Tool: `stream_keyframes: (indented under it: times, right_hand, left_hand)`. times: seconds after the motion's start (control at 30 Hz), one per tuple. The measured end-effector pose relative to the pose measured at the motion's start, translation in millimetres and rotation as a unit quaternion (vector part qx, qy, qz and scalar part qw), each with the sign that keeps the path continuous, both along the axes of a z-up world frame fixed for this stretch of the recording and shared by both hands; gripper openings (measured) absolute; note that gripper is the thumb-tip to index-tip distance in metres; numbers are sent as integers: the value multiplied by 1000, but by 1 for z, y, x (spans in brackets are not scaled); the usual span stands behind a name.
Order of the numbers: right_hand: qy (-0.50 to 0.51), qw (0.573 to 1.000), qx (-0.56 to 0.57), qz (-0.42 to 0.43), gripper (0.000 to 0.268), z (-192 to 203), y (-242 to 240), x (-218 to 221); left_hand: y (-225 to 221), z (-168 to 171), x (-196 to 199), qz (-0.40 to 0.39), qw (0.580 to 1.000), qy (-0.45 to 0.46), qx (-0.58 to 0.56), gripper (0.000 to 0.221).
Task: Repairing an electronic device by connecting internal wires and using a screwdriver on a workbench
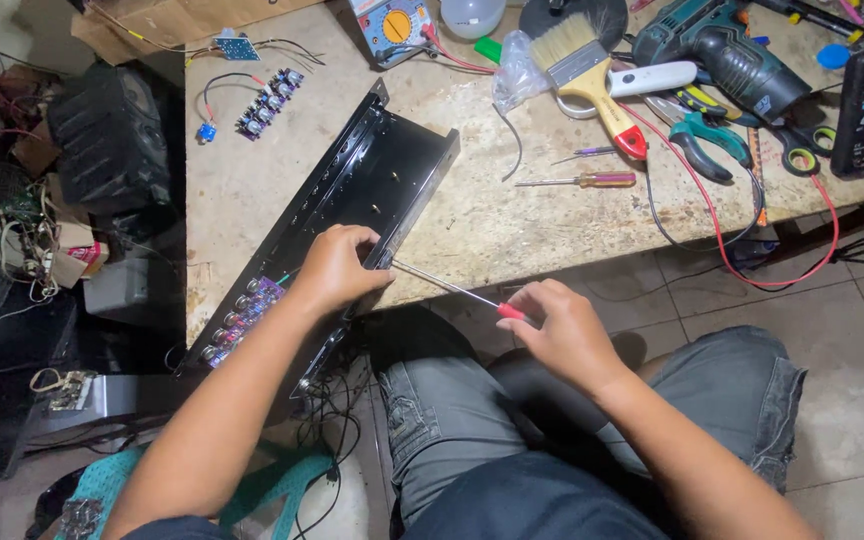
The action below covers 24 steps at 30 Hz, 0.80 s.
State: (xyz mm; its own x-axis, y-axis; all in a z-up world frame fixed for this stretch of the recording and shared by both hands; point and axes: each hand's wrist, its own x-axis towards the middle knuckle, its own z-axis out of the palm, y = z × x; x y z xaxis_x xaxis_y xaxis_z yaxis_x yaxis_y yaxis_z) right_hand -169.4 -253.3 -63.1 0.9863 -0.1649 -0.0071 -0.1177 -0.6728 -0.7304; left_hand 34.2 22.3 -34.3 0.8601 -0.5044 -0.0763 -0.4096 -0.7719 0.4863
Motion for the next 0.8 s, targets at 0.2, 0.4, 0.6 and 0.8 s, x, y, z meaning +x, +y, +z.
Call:
stream_keyframes:
  times: [0.2,0.4,0.6,0.8]
  right_hand:
    - [22,1000,14,0,22,7,3,-2]
    - [82,996,-16,25,26,24,5,-1]
    - [44,998,16,28,34,14,4,0]
    - [121,989,65,62,32,20,5,2]
  left_hand:
    - [0,9,-11,11,996,29,-78,64]
    - [2,4,-4,-27,999,-12,-34,53]
    - [6,-3,-2,-31,999,-27,-34,55]
    - [6,-11,3,-3,999,11,-34,56]
